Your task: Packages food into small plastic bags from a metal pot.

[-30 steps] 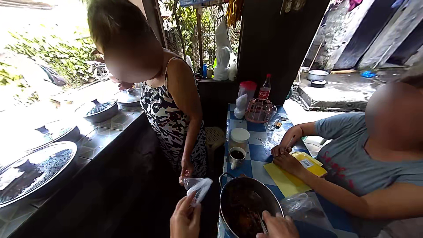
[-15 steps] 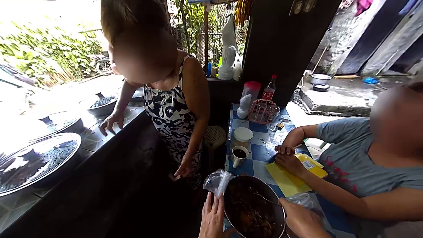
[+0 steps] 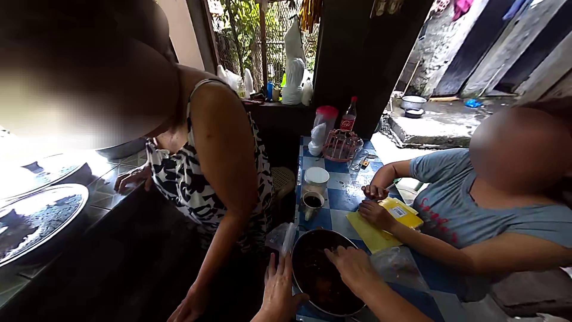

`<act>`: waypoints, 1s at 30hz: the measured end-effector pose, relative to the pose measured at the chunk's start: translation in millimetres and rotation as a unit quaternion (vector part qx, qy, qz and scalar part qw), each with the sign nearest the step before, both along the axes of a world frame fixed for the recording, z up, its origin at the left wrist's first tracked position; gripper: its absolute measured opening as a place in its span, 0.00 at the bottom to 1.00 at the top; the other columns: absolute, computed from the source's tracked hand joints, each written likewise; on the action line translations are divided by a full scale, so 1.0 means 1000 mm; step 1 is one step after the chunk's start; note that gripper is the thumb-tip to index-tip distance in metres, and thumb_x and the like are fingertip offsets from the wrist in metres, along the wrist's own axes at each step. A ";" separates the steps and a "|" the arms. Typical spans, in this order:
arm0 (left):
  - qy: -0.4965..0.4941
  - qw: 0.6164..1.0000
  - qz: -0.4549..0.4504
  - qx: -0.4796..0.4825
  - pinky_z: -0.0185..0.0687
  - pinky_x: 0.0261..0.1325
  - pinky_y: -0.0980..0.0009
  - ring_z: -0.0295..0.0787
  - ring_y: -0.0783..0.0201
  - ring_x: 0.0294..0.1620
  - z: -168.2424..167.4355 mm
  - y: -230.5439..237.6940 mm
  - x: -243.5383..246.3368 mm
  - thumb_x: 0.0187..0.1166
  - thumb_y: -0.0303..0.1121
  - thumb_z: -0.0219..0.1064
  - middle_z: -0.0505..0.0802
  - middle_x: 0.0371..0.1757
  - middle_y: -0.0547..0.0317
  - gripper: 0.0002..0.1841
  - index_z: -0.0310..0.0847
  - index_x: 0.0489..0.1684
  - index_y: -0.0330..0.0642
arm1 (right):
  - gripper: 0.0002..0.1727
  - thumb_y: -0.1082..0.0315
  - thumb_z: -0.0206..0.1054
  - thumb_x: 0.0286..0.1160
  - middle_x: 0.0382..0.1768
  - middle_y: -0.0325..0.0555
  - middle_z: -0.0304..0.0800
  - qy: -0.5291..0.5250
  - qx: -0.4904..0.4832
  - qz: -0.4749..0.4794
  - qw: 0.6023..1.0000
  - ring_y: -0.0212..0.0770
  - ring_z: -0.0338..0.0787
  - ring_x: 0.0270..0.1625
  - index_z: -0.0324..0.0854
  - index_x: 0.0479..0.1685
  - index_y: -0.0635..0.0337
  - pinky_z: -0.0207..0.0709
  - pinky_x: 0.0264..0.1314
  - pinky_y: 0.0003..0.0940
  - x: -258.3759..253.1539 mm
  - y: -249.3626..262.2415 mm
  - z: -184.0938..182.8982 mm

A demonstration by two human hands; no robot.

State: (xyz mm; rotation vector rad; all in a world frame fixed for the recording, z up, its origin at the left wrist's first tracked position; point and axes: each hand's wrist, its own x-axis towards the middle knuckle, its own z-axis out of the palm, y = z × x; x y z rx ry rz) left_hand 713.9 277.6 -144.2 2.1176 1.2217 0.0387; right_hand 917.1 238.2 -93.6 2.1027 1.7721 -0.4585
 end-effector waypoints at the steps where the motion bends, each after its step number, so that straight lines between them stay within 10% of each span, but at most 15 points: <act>1: 0.000 1.000 0.003 0.003 0.41 0.92 0.37 0.34 0.32 0.96 0.000 -0.001 0.000 0.65 0.50 0.83 0.54 0.95 0.39 0.62 0.40 0.96 0.37 | 0.30 0.77 0.50 0.88 0.72 0.69 0.80 -0.004 -0.035 -0.014 0.999 0.70 0.82 0.71 0.68 0.89 0.49 0.75 0.69 0.63 0.004 0.004 0.000; 15: 0.019 0.999 0.043 -0.004 0.42 0.91 0.37 0.39 0.30 0.95 0.004 -0.001 0.005 0.61 0.51 0.85 0.56 0.95 0.39 0.63 0.45 0.95 0.34 | 0.29 0.74 0.55 0.85 0.72 0.61 0.85 0.030 -0.060 -0.109 0.992 0.66 0.83 0.74 0.77 0.83 0.39 0.72 0.71 0.70 0.058 -0.037 0.065; 19: 0.048 0.997 0.053 -0.006 0.45 0.91 0.38 0.40 0.33 0.96 0.006 0.001 0.008 0.59 0.52 0.86 0.54 0.96 0.41 0.64 0.45 0.95 0.35 | 0.33 0.72 0.52 0.88 0.72 0.67 0.82 0.024 -0.037 -0.165 0.985 0.68 0.85 0.71 0.61 0.93 0.41 0.78 0.67 0.65 0.039 -0.029 0.028; 27: 0.048 0.996 0.071 -0.028 0.43 0.92 0.40 0.38 0.36 0.96 0.003 0.001 0.007 0.60 0.53 0.85 0.52 0.96 0.43 0.65 0.41 0.96 0.37 | 0.24 0.67 0.49 0.92 0.78 0.61 0.80 0.211 -0.095 -0.234 0.944 0.59 0.77 0.82 0.75 0.82 0.59 0.65 0.85 0.60 0.063 -0.040 -0.014; 30: 0.048 0.996 0.073 -0.032 0.42 0.92 0.39 0.37 0.36 0.97 0.002 0.000 0.007 0.60 0.53 0.85 0.53 0.96 0.44 0.64 0.43 0.96 0.38 | 0.23 0.66 0.50 0.93 0.67 0.63 0.86 0.319 -0.048 -0.246 0.914 0.56 0.88 0.63 0.76 0.81 0.60 0.74 0.72 0.54 0.065 -0.029 -0.045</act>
